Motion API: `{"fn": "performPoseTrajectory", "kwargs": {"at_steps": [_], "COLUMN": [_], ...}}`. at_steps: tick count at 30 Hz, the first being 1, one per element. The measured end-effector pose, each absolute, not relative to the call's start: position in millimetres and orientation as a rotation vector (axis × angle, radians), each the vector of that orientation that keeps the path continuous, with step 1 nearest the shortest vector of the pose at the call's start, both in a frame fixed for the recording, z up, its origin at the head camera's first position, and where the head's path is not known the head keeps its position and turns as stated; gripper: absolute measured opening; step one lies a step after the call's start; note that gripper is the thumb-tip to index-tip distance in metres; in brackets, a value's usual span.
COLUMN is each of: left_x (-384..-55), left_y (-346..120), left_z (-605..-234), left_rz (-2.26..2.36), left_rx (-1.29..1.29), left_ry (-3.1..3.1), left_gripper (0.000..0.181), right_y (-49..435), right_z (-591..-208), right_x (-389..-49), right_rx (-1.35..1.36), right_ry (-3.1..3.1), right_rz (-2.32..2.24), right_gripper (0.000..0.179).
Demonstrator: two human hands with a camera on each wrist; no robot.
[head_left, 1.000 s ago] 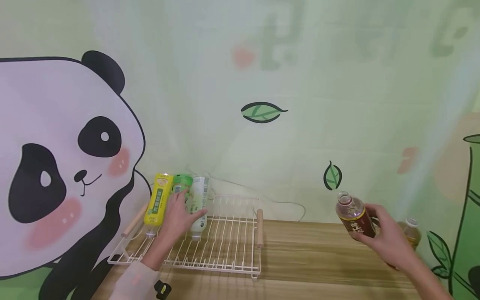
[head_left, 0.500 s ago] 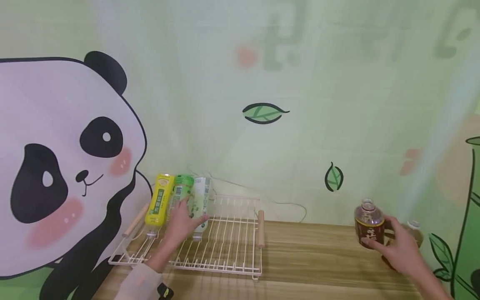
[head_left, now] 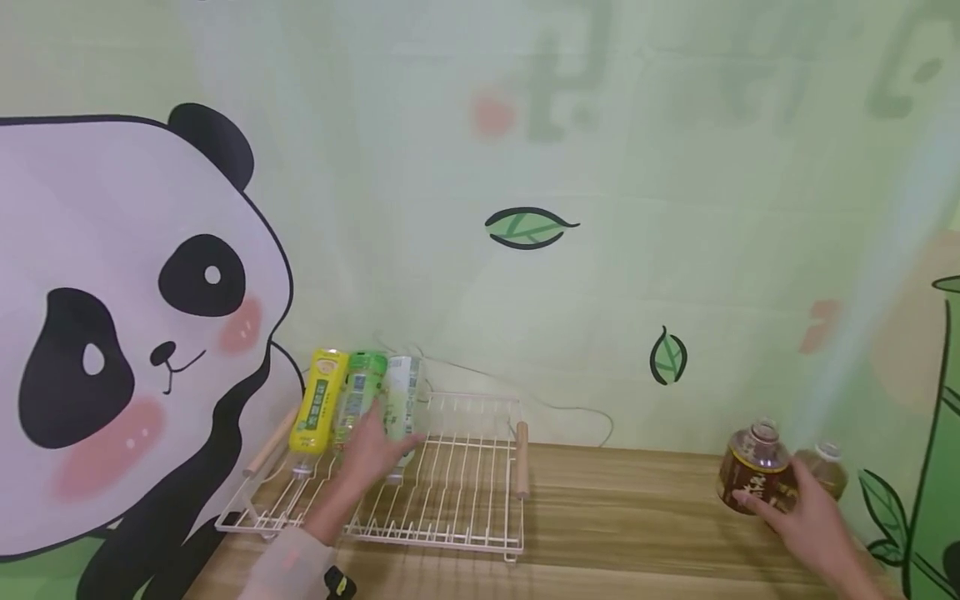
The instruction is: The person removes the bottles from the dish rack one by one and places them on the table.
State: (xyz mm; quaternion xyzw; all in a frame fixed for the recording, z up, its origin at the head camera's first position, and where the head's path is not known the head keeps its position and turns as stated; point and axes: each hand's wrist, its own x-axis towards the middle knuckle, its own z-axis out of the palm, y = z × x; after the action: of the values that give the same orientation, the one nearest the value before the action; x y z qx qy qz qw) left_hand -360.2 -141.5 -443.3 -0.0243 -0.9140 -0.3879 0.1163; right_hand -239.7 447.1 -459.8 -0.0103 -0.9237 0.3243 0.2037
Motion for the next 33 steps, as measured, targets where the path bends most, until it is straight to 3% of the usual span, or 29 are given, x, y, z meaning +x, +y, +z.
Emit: {"fn": "performPoseTrajectory", "kwargs": {"at_steps": [9,25,33], "left_x": [-359,-368,-372], "left_y": [-136,-131,-132], "left_z": [-445,-455,-462], "left_rz": [-1.12,-0.976,-0.958], "left_rx": [-0.037,-0.013,0.01], "left_ry": [-2.691,-2.688,-2.688], "left_gripper": [0.114,0.089,0.093], "right_y": [455,464,465], "right_z": [-475,-495,-508], "right_x": [-242,-251,-252], "right_rx": [-0.106,-0.305,-0.371], "right_ry": [-2.626,-2.719,-2.76], "right_rz": [0.998,1.0,0.943], "right_gripper": [0.098,0.109,0.108]}}
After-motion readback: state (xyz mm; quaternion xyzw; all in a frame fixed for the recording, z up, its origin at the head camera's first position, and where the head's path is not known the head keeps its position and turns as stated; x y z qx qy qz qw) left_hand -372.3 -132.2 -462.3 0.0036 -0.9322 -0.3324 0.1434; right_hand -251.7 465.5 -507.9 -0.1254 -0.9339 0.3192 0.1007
